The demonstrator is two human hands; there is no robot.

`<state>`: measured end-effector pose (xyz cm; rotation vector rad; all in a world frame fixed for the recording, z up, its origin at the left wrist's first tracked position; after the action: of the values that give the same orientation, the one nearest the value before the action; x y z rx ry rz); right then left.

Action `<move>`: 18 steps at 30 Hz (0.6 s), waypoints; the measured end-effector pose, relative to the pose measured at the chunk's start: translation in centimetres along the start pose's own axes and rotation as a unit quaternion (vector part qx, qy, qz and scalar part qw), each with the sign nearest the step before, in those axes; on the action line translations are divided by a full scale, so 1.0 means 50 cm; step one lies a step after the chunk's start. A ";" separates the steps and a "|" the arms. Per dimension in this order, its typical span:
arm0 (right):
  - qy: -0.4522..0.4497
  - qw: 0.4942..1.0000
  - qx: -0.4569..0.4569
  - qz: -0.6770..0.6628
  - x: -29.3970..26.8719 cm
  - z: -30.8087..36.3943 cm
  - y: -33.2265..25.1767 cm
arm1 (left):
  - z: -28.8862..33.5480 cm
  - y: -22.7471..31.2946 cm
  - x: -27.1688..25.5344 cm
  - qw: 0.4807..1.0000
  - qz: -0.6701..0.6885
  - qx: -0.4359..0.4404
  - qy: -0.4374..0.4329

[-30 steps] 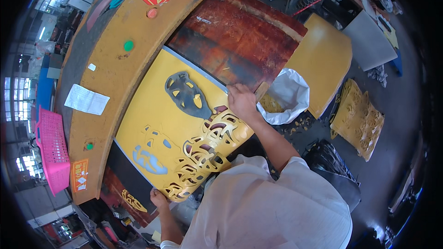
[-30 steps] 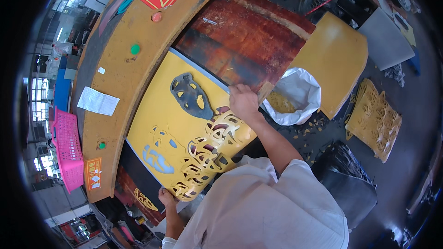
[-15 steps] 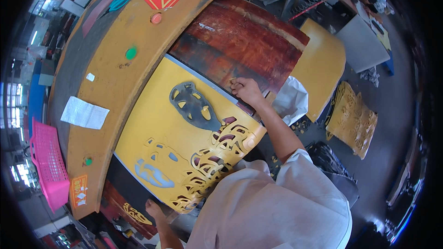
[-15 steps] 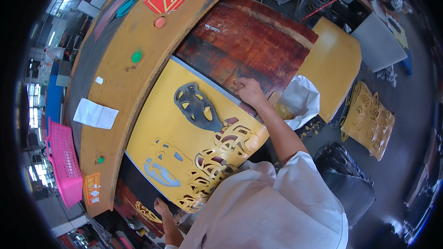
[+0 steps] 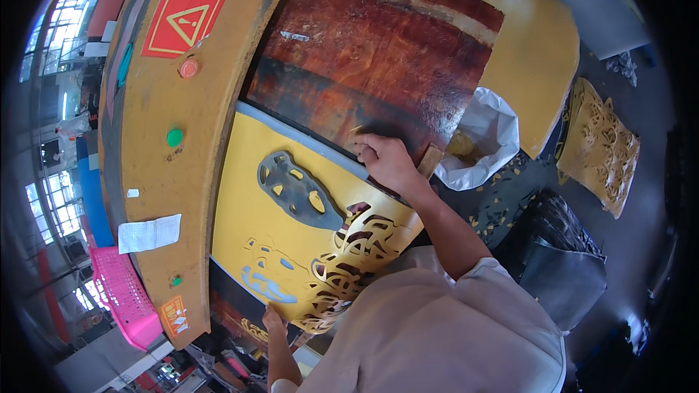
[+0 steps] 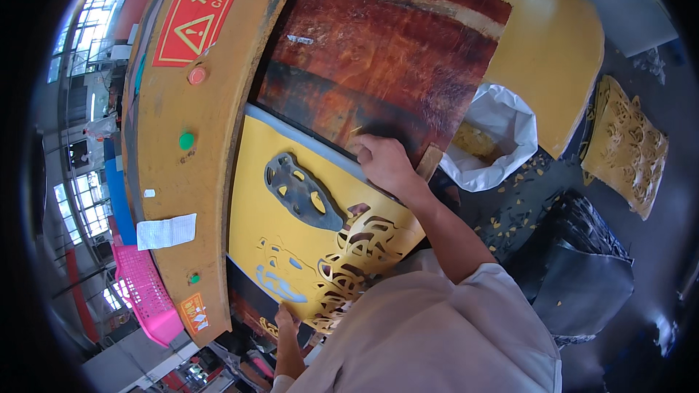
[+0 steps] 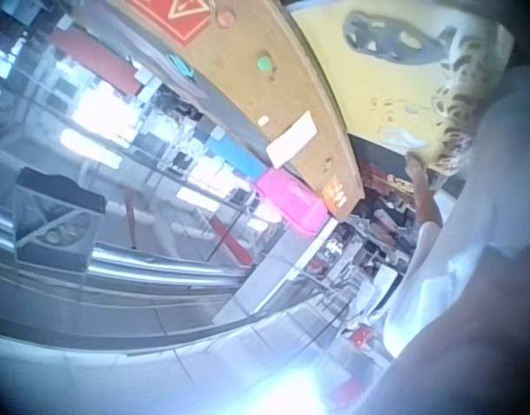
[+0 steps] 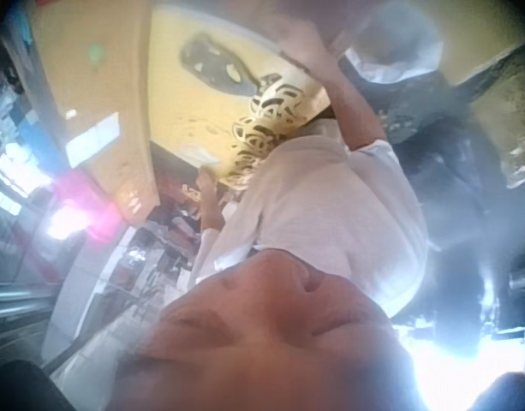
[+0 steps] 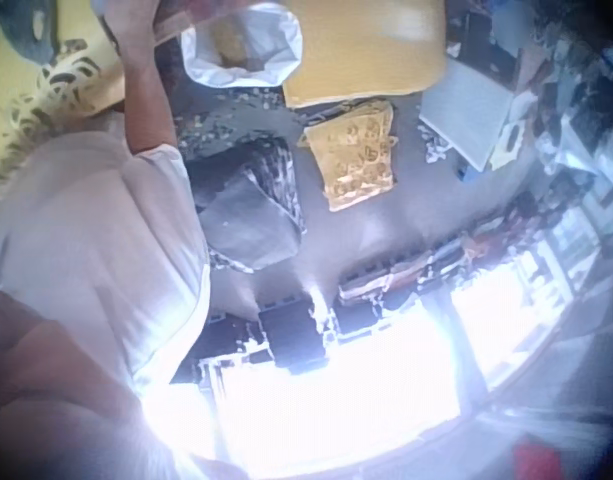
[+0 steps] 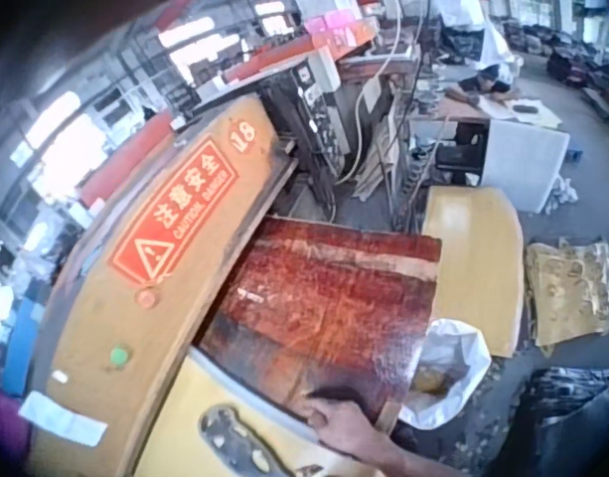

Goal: The person aligns a yellow stencil on a red sheet and uses a press to cut out decorative characters. They remove the cutouts, trim the red sheet with scissors, and repeat the process to produce multiple identical pieces.

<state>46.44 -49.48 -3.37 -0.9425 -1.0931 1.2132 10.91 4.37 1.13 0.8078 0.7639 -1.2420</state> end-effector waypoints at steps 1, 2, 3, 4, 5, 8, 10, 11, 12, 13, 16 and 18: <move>0.016 0.999 0.011 -0.048 -0.008 0.003 -0.004 | 0.004 0.006 0.004 1.000 0.006 0.001 0.001; 0.026 0.993 0.038 -0.109 -0.016 0.007 -0.006 | 0.005 0.010 0.006 1.000 0.010 -0.006 0.009; 0.038 0.993 0.024 -0.111 -0.033 0.007 -0.011 | 0.005 0.012 0.011 1.000 0.019 -0.015 0.010; 0.044 0.990 0.025 -0.129 -0.050 0.009 -0.015 | 0.004 0.013 0.013 1.000 -0.016 -0.012 0.014; 0.050 0.988 0.026 -0.145 -0.067 0.014 -0.019 | 0.002 0.014 0.016 0.999 -0.048 -0.009 0.012; 0.050 0.994 0.038 -0.091 -0.096 0.015 -0.029 | -0.003 0.011 0.021 0.997 -0.071 0.000 0.013; 0.022 0.998 0.015 -0.064 -0.103 0.011 -0.034 | -0.008 -0.001 0.018 1.000 -0.002 -0.016 0.022; 0.020 0.999 0.024 -0.037 -0.104 0.009 -0.035 | -0.012 -0.010 0.017 0.998 0.059 -0.015 0.011; 0.012 1.000 0.021 -0.018 -0.102 0.007 -0.035 | -0.018 -0.020 0.013 0.997 0.077 -0.008 -0.002; 0.013 0.999 0.032 0.004 -0.099 0.006 -0.035 | -0.025 -0.032 0.009 0.995 0.099 -0.002 -0.010; 0.019 0.998 0.042 0.031 -0.090 0.008 -0.037 | -0.053 -0.063 0.006 0.991 0.124 0.045 -0.031; 0.014 0.998 0.055 0.029 -0.087 0.011 -0.041 | -0.073 -0.071 0.012 0.995 0.079 0.060 -0.017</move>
<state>46.30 -54.09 -1.85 -0.9093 -0.9715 1.2907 7.31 6.72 -1.64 0.9252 0.5891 -1.1641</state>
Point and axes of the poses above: each hand's wrist, its own z-axis away from the middle knuckle, its own x-axis out of the palm, y = z × x, the point moved 1 cm from there along -z, towards the middle knuckle, and after that the axes turned 15 degrees about -z, right-handed, at the moved point
